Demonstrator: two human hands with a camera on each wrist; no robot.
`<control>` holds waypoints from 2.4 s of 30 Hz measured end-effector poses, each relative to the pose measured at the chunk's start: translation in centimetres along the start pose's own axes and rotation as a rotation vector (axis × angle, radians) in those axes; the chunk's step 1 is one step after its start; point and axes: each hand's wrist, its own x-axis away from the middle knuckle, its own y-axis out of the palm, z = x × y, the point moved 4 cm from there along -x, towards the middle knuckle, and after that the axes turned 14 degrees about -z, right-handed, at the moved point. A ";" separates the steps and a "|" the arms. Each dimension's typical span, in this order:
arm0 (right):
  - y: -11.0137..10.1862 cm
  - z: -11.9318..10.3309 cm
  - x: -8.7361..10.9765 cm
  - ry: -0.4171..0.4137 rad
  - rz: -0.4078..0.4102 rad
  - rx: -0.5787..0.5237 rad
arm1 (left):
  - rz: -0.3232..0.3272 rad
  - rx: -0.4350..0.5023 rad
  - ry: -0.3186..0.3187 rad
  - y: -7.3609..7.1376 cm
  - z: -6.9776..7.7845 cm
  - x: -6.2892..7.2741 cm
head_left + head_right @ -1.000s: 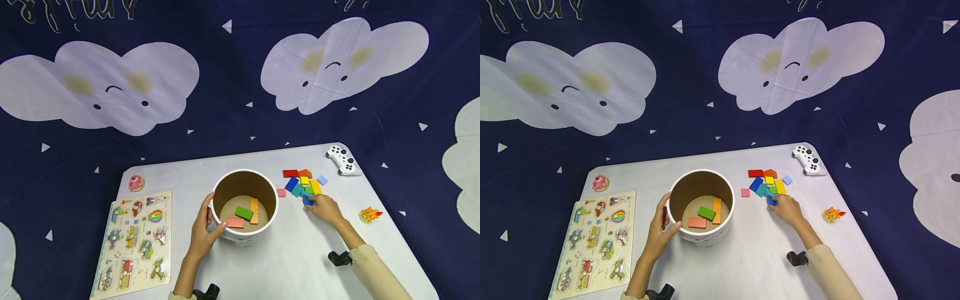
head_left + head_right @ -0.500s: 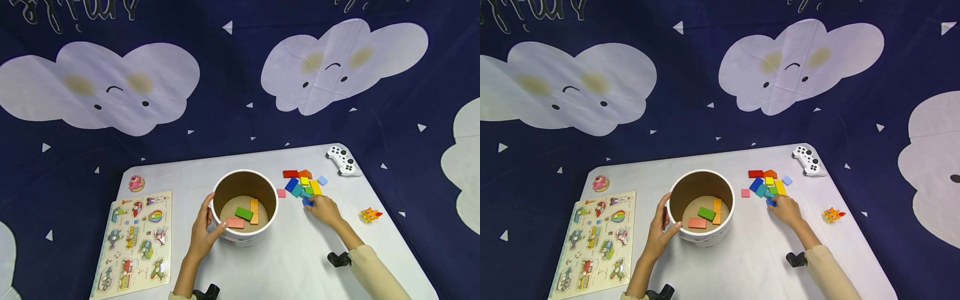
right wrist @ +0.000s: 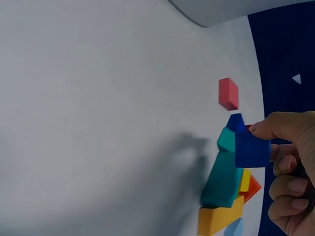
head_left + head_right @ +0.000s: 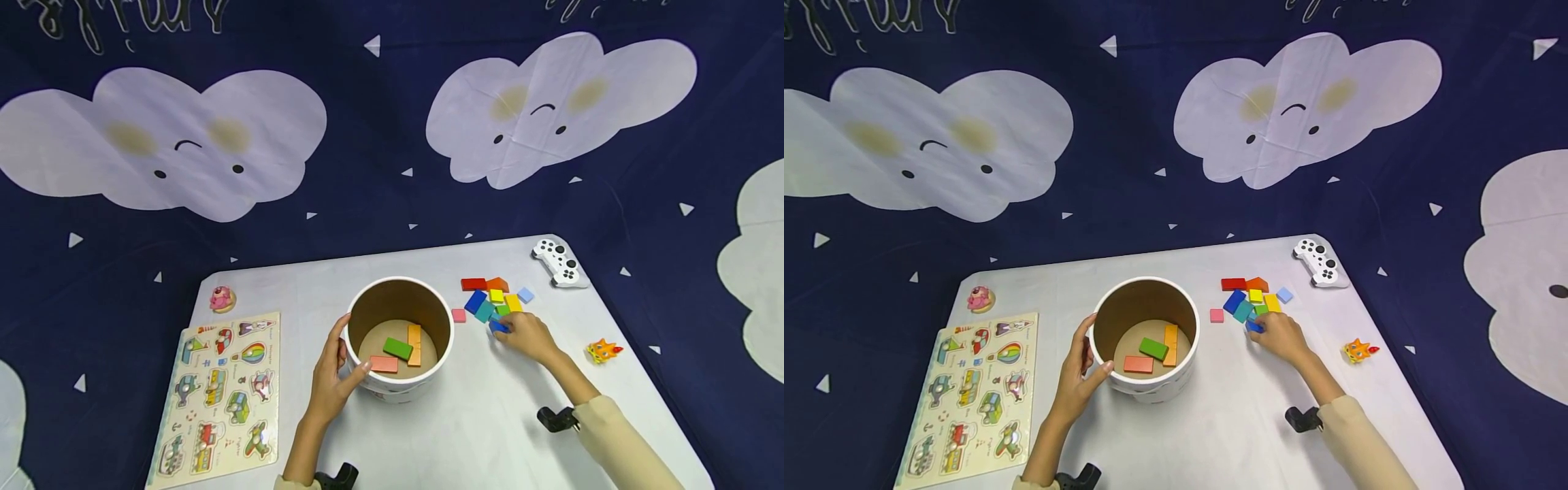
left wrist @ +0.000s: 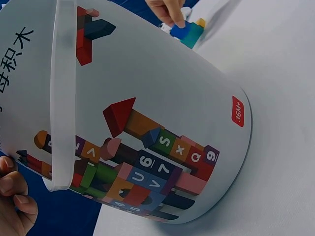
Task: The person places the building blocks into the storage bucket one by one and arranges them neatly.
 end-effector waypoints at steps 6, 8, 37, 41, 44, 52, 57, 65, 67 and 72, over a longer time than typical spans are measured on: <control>-1.2 -1.7 0.0 -0.038 -0.016 0.005 | -0.005 -0.001 -0.007 0.0 0.0 0.0; -1.5 -2.3 0.0 -0.054 -0.025 0.011 | -0.005 -0.001 -0.008 0.1 0.0 0.0; -9.0 -12.5 2.4 -0.220 -0.076 0.090 | -0.001 0.019 0.008 0.1 0.1 0.0; -9.8 -13.4 2.6 -0.243 -0.088 0.102 | -0.004 0.017 0.011 0.1 0.1 0.0; -10.2 -14.0 2.8 -0.269 -0.096 0.104 | -0.002 0.013 0.004 0.0 0.1 0.0; -11.4 -15.7 3.0 -0.311 -0.139 0.122 | -0.002 0.005 -0.005 -0.1 -0.2 0.1; -12.2 -17.2 2.9 -0.358 -0.167 0.146 | 0.001 0.003 -0.006 -0.1 -0.1 0.1; -13.1 -20.3 1.9 -0.440 -0.234 0.191 | 0.003 0.004 -0.003 0.1 -0.1 0.1; -13.2 -20.9 1.6 -0.448 -0.254 0.195 | 0.003 0.000 0.003 0.1 -0.1 0.1; -13.2 -22.2 0.9 -0.474 -0.313 0.192 | 0.009 -0.006 0.008 0.0 -0.1 0.0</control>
